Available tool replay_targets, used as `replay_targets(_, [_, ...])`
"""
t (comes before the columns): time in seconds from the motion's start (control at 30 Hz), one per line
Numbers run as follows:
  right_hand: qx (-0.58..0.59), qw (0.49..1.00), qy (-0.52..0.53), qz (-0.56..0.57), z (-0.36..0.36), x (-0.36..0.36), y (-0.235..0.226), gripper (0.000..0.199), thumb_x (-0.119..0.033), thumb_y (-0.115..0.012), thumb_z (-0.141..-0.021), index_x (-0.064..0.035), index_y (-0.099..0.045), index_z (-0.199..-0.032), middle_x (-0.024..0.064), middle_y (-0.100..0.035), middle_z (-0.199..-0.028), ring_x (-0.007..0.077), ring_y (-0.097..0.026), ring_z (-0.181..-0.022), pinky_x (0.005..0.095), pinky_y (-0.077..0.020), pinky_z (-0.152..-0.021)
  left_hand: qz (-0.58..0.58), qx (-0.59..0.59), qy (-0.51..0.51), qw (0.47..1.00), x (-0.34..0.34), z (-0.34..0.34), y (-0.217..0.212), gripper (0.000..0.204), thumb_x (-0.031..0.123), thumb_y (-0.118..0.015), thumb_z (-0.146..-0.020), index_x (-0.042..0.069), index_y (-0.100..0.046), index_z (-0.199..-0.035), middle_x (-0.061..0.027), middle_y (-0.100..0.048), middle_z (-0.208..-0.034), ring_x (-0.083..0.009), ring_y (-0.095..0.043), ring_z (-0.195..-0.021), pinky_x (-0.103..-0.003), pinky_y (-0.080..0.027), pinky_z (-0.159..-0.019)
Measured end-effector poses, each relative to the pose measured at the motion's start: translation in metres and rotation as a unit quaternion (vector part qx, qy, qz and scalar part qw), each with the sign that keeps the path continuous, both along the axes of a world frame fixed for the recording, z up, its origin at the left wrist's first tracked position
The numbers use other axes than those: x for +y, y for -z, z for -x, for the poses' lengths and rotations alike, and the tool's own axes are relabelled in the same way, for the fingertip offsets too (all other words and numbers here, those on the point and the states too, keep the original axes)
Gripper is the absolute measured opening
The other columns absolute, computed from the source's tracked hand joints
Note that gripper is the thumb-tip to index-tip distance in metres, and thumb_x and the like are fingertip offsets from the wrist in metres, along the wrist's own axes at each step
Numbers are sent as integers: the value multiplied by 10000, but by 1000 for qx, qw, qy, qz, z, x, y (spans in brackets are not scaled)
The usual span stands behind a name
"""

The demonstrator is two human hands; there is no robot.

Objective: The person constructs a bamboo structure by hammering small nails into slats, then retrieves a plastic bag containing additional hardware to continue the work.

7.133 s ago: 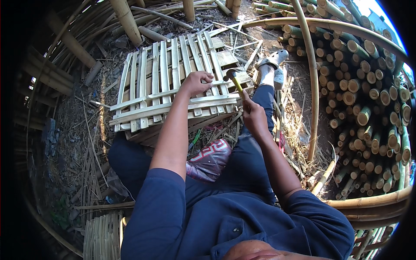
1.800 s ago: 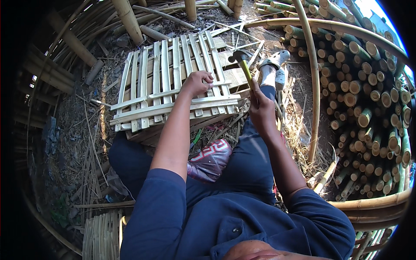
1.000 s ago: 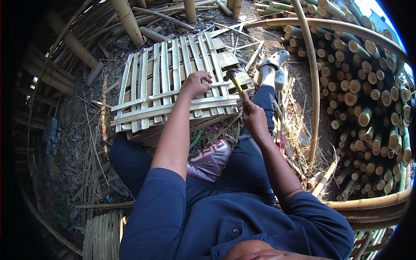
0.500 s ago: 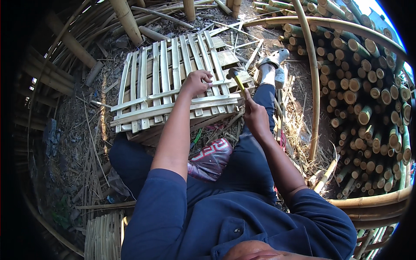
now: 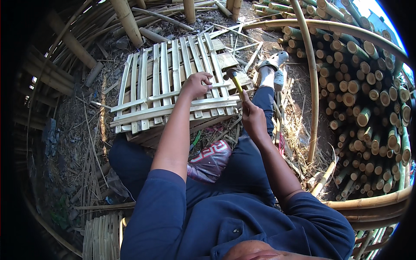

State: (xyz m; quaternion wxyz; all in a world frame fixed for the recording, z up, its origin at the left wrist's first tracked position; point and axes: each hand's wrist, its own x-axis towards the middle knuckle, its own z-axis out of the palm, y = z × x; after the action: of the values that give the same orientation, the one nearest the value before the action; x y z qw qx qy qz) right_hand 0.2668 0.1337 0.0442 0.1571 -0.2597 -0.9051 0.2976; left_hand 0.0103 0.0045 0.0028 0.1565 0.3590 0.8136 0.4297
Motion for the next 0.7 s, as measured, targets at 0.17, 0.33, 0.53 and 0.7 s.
replay_targets(0.17, [33, 999, -4, -7, 4, 10, -10, 497, -156, -572, -1051, -204, -537, -1545, 262, -675, -863, 394, -667, -759, 476, -502, -715, 42, 91, 25, 995, 0, 3, 1, 109, 198, -818, -858, 133, -743, -812, -39, -612, -1524, -199, -462, -1508, -501, -142, -1338])
replay_targets(0.33, [184, 982, 13, -38, 4, 2, -39, 604, -43, -595, -1023, -159, -457, -1600, 237, -630, -772, 336, -623, -670, 432, -495, -647, 57, 80, 22, 995, -3, 3, 3, 82, 205, -802, -872, 159, -746, -832, -37, -607, -1531, -165, -452, -1515, -508, -94, -1348])
replay_targets(0.53, [-75, 995, -31, -65, -2, 3, 8, 641, -132, -558, -1013, -298, -430, -1619, 255, -703, -872, 455, -711, -821, 539, -521, -737, 41, 80, 26, 996, 0, 0, -5, 85, 184, -805, -867, 113, -759, -860, -49, -640, -1495, -197, -521, -1465, -515, -112, -1341])
replay_targets(0.7, [1, 1000, 10, 22, 0, -7, -10, 533, -169, -575, -1033, -248, -523, -1557, 244, -721, -928, 445, -710, -864, 524, -524, -763, 50, 82, 13, 995, -3, 1, -1, 86, 230, -796, -876, 156, -754, -860, -12, -650, -1483, -185, -596, -1378, -482, -138, -1348])
